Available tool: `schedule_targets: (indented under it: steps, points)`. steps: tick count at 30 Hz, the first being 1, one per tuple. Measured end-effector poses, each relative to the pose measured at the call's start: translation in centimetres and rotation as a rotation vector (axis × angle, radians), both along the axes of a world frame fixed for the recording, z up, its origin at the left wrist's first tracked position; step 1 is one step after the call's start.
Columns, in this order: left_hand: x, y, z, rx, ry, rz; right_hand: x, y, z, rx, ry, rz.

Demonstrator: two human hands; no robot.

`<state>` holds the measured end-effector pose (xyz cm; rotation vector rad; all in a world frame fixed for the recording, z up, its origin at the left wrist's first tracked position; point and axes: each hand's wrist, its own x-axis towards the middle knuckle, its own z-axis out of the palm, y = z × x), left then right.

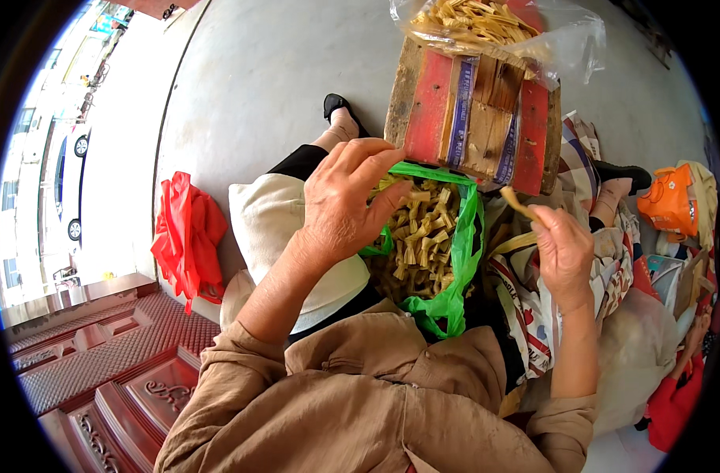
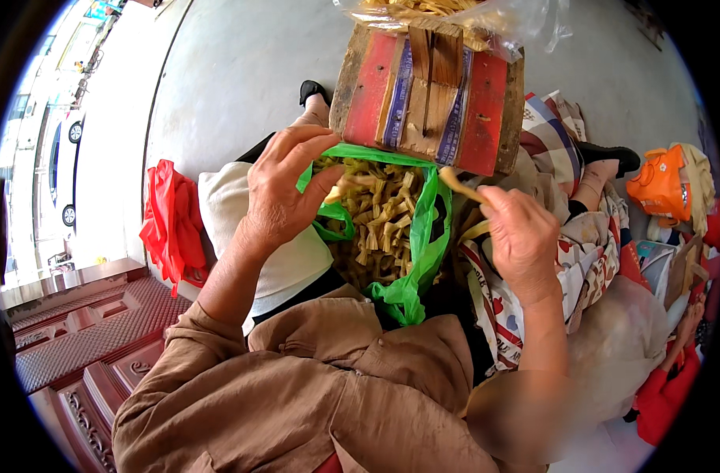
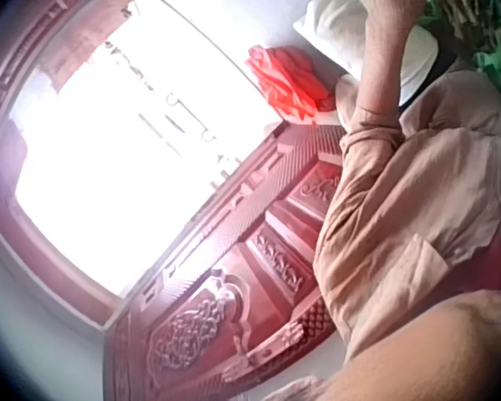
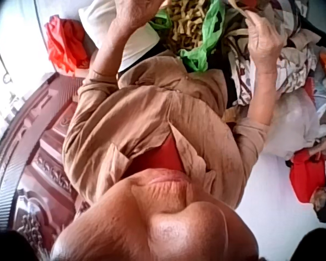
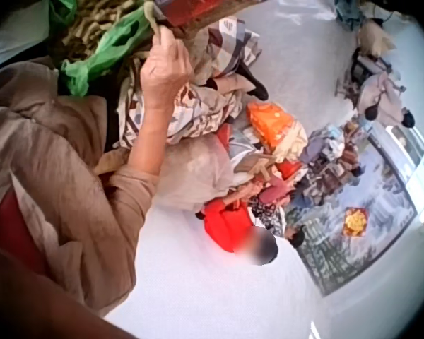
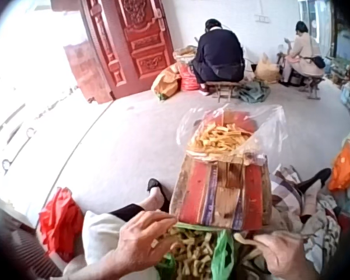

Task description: The person sits on the floor and sorts through a green plastic bag filled with dried yellow vegetable strips. They pick up individual pieces, inspect them, and tear them into smaller pieces by hand, placing the processed pieces back into the bag.

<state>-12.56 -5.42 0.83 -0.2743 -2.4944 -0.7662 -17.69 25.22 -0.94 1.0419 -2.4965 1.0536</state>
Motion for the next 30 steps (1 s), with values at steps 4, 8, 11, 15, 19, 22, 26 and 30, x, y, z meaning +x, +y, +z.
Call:
schedule_targets:
  steps: [4, 8, 11, 15, 19, 22, 26, 30]
  points:
    - [4.2, 1.8, -0.1, 0.602, -0.413, -0.039, 3.0, -3.2, 1.8, 0.198, 0.337, 0.228]
    - [8.6, 3.8, 0.1, 1.257, -1.356, -0.481, 6.7, -4.2, 2.2, 0.21, 0.46, 0.387]
    - [11.5, 4.3, 0.6, 1.386, -1.402, -0.493, 7.2, -3.0, 2.0, 0.181, 0.4, 0.408]
    - [12.9, 3.7, 4.2, 1.622, -1.181, -0.632, 6.3, -0.7, 2.3, -0.054, 0.191, 0.245]
    - [12.0, 3.8, 5.7, 1.581, -0.673, -0.96, 8.3, -2.6, 2.5, -0.213, -0.225, 0.251]
    - [11.9, 3.3, 6.7, 1.267, -0.691, -0.768, 10.9, -4.4, 1.9, -0.182, -0.581, 0.47]
    - [12.7, 4.2, 4.8, 0.157, -0.313, -0.573, 10.8, -3.8, 3.6, -0.13, -1.279, 0.664]
    - [13.1, 5.6, 4.2, -0.194, -0.144, -0.539, 10.5, -2.2, 3.5, -0.216, -1.488, 0.661]
